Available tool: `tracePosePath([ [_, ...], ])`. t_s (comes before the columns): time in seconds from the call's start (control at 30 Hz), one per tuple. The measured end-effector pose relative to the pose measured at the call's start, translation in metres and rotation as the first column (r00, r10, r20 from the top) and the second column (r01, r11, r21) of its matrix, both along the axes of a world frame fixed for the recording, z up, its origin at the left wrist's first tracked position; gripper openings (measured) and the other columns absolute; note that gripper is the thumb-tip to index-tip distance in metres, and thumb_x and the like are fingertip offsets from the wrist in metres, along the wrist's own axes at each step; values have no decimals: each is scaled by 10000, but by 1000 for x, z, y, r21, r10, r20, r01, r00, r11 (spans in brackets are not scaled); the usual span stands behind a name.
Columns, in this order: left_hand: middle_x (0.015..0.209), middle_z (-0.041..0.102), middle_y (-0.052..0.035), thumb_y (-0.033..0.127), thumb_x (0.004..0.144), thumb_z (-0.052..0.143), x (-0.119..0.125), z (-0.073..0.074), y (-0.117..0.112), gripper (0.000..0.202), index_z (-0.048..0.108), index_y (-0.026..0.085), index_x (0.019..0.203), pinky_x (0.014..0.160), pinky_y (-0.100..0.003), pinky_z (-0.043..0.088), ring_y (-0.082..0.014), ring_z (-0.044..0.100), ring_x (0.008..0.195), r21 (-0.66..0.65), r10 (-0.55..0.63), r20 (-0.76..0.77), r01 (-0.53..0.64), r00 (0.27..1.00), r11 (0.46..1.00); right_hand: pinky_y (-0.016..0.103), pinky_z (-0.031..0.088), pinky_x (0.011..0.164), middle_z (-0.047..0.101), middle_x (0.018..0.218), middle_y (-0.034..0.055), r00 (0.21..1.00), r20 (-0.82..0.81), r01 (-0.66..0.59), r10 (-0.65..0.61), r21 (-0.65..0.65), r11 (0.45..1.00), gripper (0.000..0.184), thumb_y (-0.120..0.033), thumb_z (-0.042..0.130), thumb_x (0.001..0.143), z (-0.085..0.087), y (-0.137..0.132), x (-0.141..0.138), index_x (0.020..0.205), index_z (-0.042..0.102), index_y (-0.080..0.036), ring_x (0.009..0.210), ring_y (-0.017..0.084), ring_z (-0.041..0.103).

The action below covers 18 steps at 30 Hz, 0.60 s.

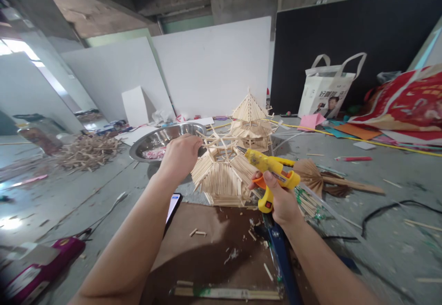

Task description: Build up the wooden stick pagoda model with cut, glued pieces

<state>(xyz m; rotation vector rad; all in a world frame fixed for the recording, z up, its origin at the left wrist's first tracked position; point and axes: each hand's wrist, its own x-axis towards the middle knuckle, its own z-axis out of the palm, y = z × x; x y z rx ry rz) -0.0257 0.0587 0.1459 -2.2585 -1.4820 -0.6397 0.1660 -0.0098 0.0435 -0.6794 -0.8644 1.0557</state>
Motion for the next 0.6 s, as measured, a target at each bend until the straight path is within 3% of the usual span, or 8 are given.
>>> tracePosePath([
  [0.6, 756, 597, -61, 147, 794, 346, 0, 1, -2, 259, 597, 157, 729, 584, -267, 393, -178, 564, 691, -16, 19, -18, -19, 1000, 1000, 288, 479, 582, 603, 673, -9, 1000, -2, 4, -4, 1, 1000, 217, -419, 578, 684, -1, 0, 1, 689, 608, -204, 557, 136, 584],
])
